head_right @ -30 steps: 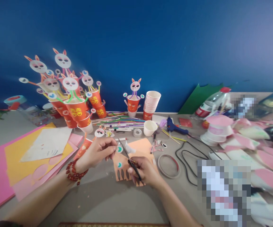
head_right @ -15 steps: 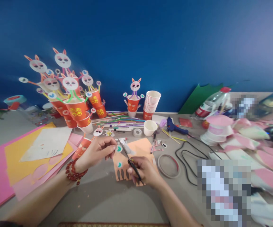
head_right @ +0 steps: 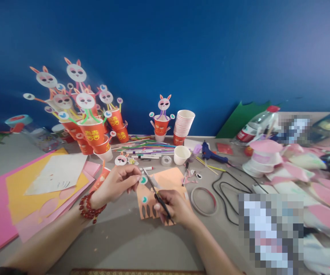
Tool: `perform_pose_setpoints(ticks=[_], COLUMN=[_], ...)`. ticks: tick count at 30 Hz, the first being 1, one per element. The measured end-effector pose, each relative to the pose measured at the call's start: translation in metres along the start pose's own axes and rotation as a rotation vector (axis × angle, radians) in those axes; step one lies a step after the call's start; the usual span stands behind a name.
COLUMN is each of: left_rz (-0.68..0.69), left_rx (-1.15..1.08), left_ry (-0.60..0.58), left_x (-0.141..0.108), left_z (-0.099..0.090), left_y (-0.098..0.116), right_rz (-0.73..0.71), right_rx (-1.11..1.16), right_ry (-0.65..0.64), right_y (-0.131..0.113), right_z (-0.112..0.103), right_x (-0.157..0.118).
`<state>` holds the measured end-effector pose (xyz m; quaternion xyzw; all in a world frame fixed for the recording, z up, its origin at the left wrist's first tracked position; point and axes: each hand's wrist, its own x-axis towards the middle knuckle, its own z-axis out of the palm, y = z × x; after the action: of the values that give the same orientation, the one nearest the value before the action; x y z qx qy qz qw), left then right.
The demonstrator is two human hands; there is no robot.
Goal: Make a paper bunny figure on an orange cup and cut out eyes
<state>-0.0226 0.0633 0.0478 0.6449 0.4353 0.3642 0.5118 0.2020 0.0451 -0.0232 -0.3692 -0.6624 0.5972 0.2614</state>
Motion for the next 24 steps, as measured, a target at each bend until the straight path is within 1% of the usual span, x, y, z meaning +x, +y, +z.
perform_pose_setpoints(ticks=[11,17,20,24], left_rz=[0.004,0.006,0.023,0.030], left_rx=[0.010,-0.028,-0.068,-0.052], left_ry=[0.009,0.050,0.035,-0.003], left_x=[0.0005,0.0000,-0.0002,-0.0004], left_z=[-0.0003,0.0009,0.0018,0.0028], left_y=[0.0003,-0.0026,-0.0039,-0.0043], right_rz=[-0.009,-0.016,-0.013,-0.024], right_rx=[-0.010,-0.006,0.011,0.013], right_ry=[-0.006,-0.019,-0.011,0.009], right_y=[-0.0026,0.0010,0.0029,0.0031], right_z=[0.0006,0.0010,0.0011,0.0006], right_x=[-0.0001,-0.0001,0.0000,0.0001])
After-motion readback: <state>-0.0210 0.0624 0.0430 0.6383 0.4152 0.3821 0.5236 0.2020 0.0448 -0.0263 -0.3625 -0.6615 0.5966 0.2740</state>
